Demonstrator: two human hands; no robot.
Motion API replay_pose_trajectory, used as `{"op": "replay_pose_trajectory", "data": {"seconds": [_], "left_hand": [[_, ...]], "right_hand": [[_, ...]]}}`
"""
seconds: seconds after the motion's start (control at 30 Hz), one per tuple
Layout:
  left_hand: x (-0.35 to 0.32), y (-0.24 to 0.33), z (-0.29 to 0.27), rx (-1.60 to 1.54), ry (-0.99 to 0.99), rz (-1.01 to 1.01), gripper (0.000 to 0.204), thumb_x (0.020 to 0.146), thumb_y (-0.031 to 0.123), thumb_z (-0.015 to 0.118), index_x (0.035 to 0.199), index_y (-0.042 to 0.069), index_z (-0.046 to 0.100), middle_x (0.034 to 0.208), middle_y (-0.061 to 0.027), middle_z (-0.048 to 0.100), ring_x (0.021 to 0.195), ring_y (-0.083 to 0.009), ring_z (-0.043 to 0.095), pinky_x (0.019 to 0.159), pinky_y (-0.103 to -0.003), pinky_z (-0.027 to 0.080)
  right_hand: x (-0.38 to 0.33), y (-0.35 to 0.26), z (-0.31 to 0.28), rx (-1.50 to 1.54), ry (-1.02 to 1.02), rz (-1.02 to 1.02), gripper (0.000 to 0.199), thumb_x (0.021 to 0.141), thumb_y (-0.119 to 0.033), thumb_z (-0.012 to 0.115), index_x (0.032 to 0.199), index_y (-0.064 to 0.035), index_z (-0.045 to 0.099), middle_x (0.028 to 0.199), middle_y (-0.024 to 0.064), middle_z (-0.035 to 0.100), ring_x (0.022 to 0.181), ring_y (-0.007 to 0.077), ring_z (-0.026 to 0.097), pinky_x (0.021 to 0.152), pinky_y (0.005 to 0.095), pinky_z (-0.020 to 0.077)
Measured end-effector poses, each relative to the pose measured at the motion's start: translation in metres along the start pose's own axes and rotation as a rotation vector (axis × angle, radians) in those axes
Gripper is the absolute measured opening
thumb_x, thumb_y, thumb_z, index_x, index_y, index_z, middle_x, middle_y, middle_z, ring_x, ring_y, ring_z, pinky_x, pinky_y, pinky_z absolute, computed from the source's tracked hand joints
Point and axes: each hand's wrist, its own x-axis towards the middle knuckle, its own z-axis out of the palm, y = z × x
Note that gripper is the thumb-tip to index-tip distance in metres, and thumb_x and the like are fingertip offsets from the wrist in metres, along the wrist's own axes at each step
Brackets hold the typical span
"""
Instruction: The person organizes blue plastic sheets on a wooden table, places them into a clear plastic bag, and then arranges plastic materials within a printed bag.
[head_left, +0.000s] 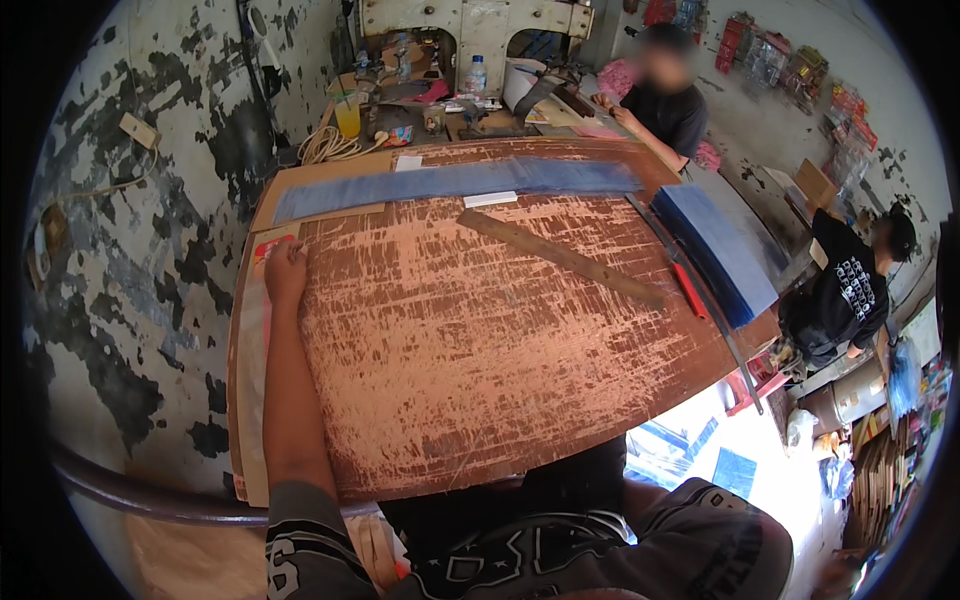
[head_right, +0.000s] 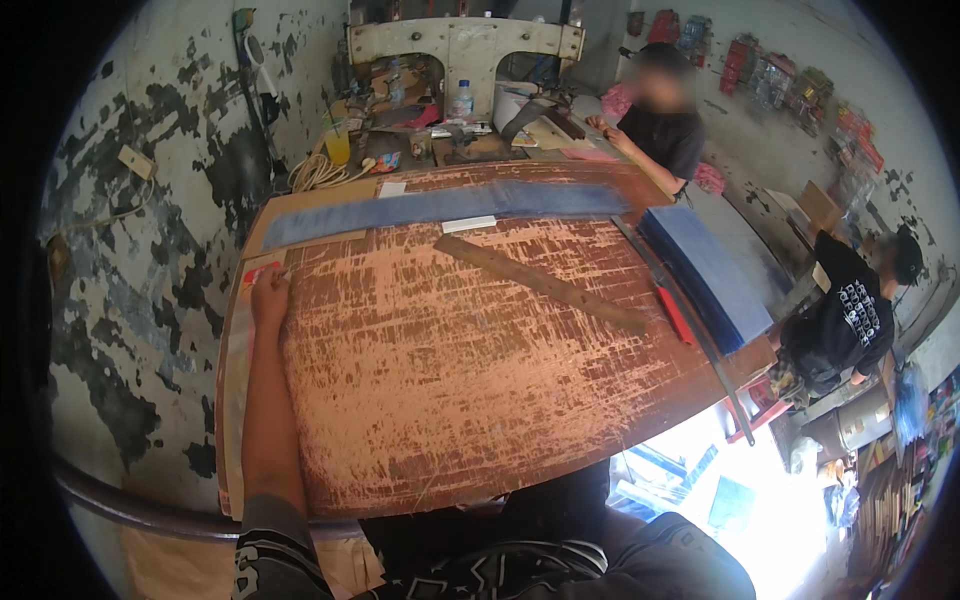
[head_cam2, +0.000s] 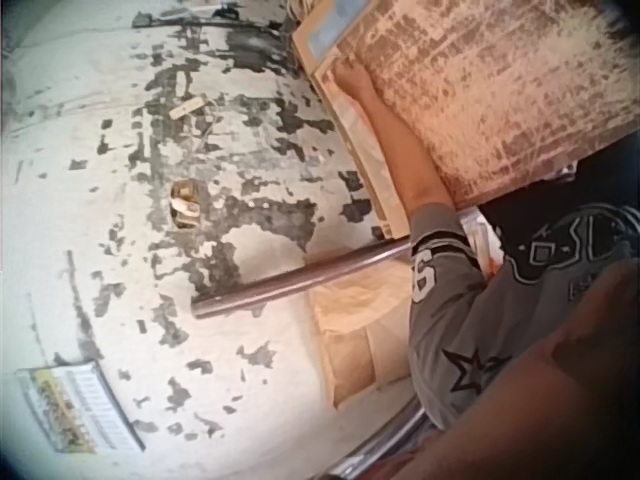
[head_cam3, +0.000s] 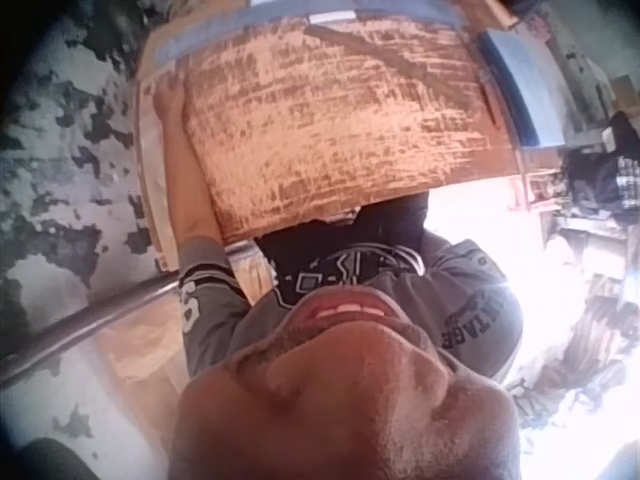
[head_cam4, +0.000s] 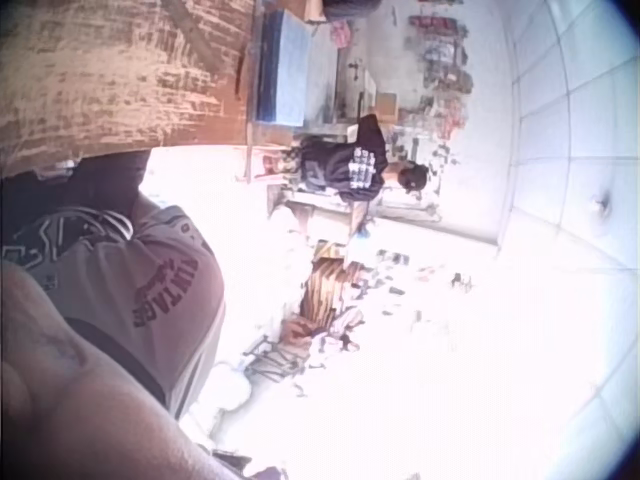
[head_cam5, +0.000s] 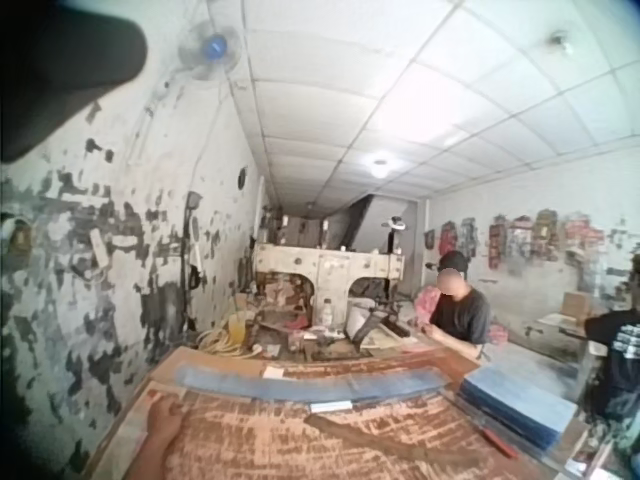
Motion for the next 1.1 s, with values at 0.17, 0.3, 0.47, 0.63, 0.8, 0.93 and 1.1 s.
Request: {"op": "replay_pose_trajectory", "data": {"seconds": [0.17, 0.3, 0.47, 0.63, 0.8, 0.93, 1.1], "left_hand": [[0.003, -0.005, -0.004, -0.015, -0.031, -0.002, 0.022, 0.090, 0.012, 0.068, 0.112, 0.007, 0.070, 0.097, -0.0115, 0.065, 0.084, -0.0286, 0.062, 0.078, -0.040, 0.051], [-0.007, 0.003, 0.005, -0.069, -0.011, -0.019, 0.020, 0.089, 0.012, 0.069, 0.108, 0.006, 0.071, 0.092, -0.0116, 0.064, 0.084, -0.0286, 0.063, 0.077, -0.040, 0.051], [0.001, -0.007, 0.000, -0.071, 0.034, 0.005, 0.020, 0.086, 0.013, 0.070, 0.104, 0.005, 0.072, 0.090, -0.0132, 0.066, 0.083, -0.0291, 0.065, 0.077, -0.040, 0.051], [-0.005, -0.003, 0.008, -0.074, 0.026, 0.017, 0.021, 0.084, 0.012, 0.070, 0.103, 0.005, 0.072, 0.091, -0.0141, 0.066, 0.083, -0.0302, 0.065, 0.076, -0.040, 0.052], [-0.007, -0.006, 0.000, -0.049, 0.057, 0.039, 0.019, 0.084, 0.011, 0.070, 0.102, 0.004, 0.072, 0.090, -0.0145, 0.065, 0.082, -0.0314, 0.063, 0.075, -0.042, 0.050], [-0.002, 0.015, -0.002, -0.029, 0.037, 0.006, 0.019, 0.085, 0.011, 0.069, 0.102, 0.004, 0.072, 0.092, -0.0149, 0.066, 0.083, -0.0317, 0.064, 0.076, -0.043, 0.050], [0.000, -0.006, -0.004, 0.015, 0.049, 0.040, 0.019, 0.087, 0.012, 0.068, 0.103, 0.004, 0.072, 0.094, -0.0150, 0.066, 0.084, -0.0320, 0.064, 0.078, -0.043, 0.050]], "right_hand": [[0.003, -0.003, 0.001, 0.012, -0.012, -0.012, 0.062, 0.097, -0.041, 0.058, 0.148, -0.0100, 0.040, 0.140, 0.0189, 0.055, 0.120, 0.0327, 0.061, 0.101, 0.0463, 0.0521], [-0.004, 0.001, -0.004, 0.022, 0.002, -0.003, 0.064, 0.097, -0.043, 0.059, 0.148, -0.0105, 0.039, 0.141, 0.0188, 0.055, 0.121, 0.0326, 0.061, 0.101, 0.0462, 0.0518], [0.009, -0.011, 0.000, 0.020, -0.020, -0.015, 0.067, 0.096, -0.044, 0.060, 0.149, -0.0112, 0.038, 0.142, 0.0186, 0.054, 0.122, 0.0324, 0.060, 0.102, 0.0461, 0.0513], [0.004, -0.009, -0.006, 0.010, -0.011, -0.003, 0.069, 0.095, -0.046, 0.061, 0.150, -0.0120, 0.037, 0.143, 0.0184, 0.054, 0.123, 0.0322, 0.059, 0.103, 0.0460, 0.0508], [0.011, -0.015, -0.001, 0.008, -0.037, -0.015, 0.072, 0.094, -0.047, 0.062, 0.151, -0.0127, 0.036, 0.144, 0.0182, 0.053, 0.124, 0.0321, 0.059, 0.104, 0.0459, 0.0504], [0.013, -0.003, -0.009, 0.027, -0.018, -0.026, 0.074, 0.094, -0.049, 0.063, 0.152, -0.0132, 0.035, 0.145, 0.0181, 0.053, 0.125, 0.0320, 0.058, 0.104, 0.0458, 0.0500], [0.005, -0.004, 0.001, 0.052, -0.046, -0.031, 0.076, 0.093, -0.050, 0.064, 0.153, -0.0140, 0.034, 0.146, 0.0179, 0.052, 0.127, 0.0318, 0.058, 0.105, 0.0457, 0.0496]]}}
